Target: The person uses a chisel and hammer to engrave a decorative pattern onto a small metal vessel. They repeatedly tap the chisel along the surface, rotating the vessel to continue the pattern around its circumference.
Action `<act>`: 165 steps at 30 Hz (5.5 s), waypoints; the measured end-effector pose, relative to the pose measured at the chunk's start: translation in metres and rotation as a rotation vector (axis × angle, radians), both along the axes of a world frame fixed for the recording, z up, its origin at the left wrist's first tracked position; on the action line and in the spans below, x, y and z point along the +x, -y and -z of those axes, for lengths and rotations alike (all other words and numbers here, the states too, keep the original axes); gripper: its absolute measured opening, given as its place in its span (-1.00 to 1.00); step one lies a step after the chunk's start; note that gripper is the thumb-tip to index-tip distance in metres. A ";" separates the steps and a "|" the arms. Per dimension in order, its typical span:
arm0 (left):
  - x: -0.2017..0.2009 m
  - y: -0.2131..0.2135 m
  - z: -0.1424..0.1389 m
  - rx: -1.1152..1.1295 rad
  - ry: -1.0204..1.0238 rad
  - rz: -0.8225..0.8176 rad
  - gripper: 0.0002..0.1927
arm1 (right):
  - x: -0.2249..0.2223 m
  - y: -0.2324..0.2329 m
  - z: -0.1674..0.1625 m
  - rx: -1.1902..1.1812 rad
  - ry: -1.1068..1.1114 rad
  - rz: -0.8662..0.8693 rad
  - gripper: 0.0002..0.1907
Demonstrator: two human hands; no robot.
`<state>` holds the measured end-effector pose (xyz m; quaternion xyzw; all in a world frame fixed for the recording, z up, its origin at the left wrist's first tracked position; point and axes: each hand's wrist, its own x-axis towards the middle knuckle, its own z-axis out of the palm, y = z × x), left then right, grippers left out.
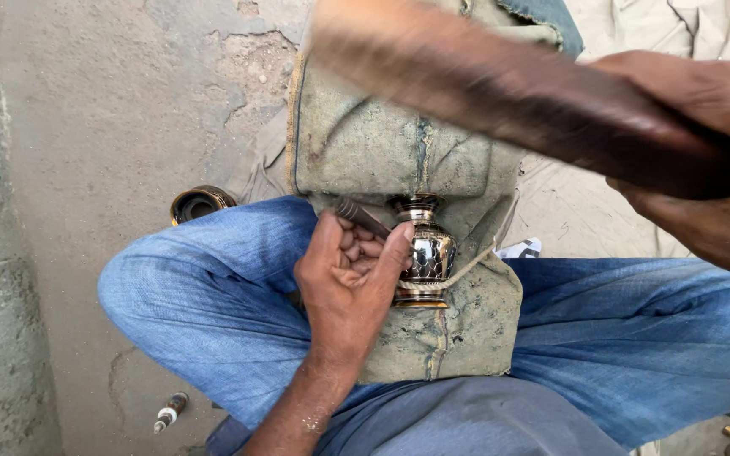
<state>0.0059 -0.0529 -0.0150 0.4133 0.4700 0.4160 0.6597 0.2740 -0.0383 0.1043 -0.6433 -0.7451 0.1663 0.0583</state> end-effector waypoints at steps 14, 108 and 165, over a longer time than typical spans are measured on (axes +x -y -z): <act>0.002 -0.007 -0.008 0.167 -0.284 0.117 -0.80 | -0.057 -0.063 -0.044 -0.012 0.054 -0.246 -0.40; -0.005 -0.028 0.012 0.044 -0.053 0.222 -0.65 | 0.023 -0.082 0.023 -0.350 0.097 -0.192 -0.10; -0.066 -0.009 -0.019 0.312 -0.211 0.438 -0.60 | -0.015 0.234 0.072 -0.508 -0.529 0.493 -0.42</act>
